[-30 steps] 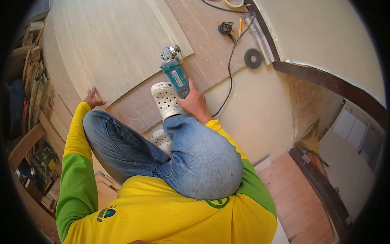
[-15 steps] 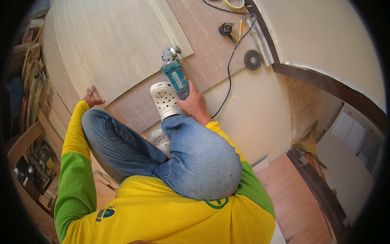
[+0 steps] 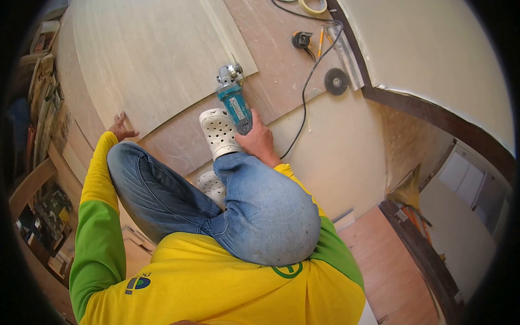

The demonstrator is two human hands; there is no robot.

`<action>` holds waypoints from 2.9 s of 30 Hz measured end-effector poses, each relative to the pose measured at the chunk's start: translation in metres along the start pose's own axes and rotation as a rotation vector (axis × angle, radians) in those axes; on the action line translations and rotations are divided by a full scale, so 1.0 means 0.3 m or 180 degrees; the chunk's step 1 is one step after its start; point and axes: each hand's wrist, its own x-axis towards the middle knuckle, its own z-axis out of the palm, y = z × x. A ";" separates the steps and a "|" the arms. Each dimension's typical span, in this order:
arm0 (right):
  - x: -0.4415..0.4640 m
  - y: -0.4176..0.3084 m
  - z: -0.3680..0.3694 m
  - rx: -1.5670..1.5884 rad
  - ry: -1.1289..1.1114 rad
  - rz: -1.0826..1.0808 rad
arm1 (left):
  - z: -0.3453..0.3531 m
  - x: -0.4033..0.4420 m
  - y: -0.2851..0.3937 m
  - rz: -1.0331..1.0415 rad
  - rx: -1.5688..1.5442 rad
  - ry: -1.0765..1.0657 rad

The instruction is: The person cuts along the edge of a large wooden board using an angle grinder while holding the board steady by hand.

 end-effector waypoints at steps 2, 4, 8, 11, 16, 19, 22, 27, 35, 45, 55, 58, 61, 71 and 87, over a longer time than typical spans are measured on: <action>-0.002 -0.001 0.000 -0.0018 0.0023 0.0015 | -0.004 -0.009 0.007 -0.0008 0.0016 -0.0015; -0.003 0.004 0.003 0.0011 0.0057 -0.0017 | -0.004 -0.009 0.007 -0.0010 0.0010 -0.0011; 0.000 0.009 0.006 -0.0110 0.0010 0.0031 | -0.004 -0.011 0.008 0.0000 0.0031 -0.0010; 0.000 0.018 0.010 -0.0138 0.0035 0.0018 | -0.006 -0.015 0.012 -0.0021 0.0027 -0.0022; 0.000 0.015 0.008 -0.0101 0.0007 0.0036 | -0.007 -0.019 0.015 -0.0002 -0.0003 -0.0014; -0.003 0.010 0.003 -0.0102 0.0000 0.0043 | -0.007 -0.020 0.014 -0.0002 -0.0024 -0.0008; -0.005 0.009 0.002 -0.0144 -0.0023 0.0086 | -0.007 -0.022 0.017 -0.0015 -0.0029 -0.0011; -0.007 0.011 0.005 -0.0113 0.0057 0.0049 | -0.006 -0.017 0.013 -0.0004 -0.0018 0.0000; -0.006 0.017 0.003 -0.0179 -0.0005 0.0075 | -0.004 -0.014 0.010 -0.0014 -0.0011 -0.0006; -0.010 0.026 0.003 -0.0100 0.0009 0.0019 | -0.006 -0.016 0.018 -0.0025 0.0022 -0.0023; -0.055 0.034 0.002 -0.0019 0.0122 0.0066 | -0.005 -0.009 0.012 -0.0009 0.0002 -0.0013; -0.091 0.041 -0.005 0.0067 0.0145 0.0104 | -0.003 -0.002 0.014 -0.0008 -0.0016 -0.0020; -0.130 0.085 -0.013 0.0070 0.0093 0.0254 | -0.008 -0.011 0.025 -0.0100 0.0013 -0.0033; -0.151 0.023 -0.305 0.0007 0.0848 -0.0351 | 0.156 0.503 -0.345 0.0297 -0.0049 -0.0156; 0.125 -0.458 -0.685 0.0005 0.1124 -0.0403 | -0.107 0.174 -0.014 -0.0695 -0.1390 0.1157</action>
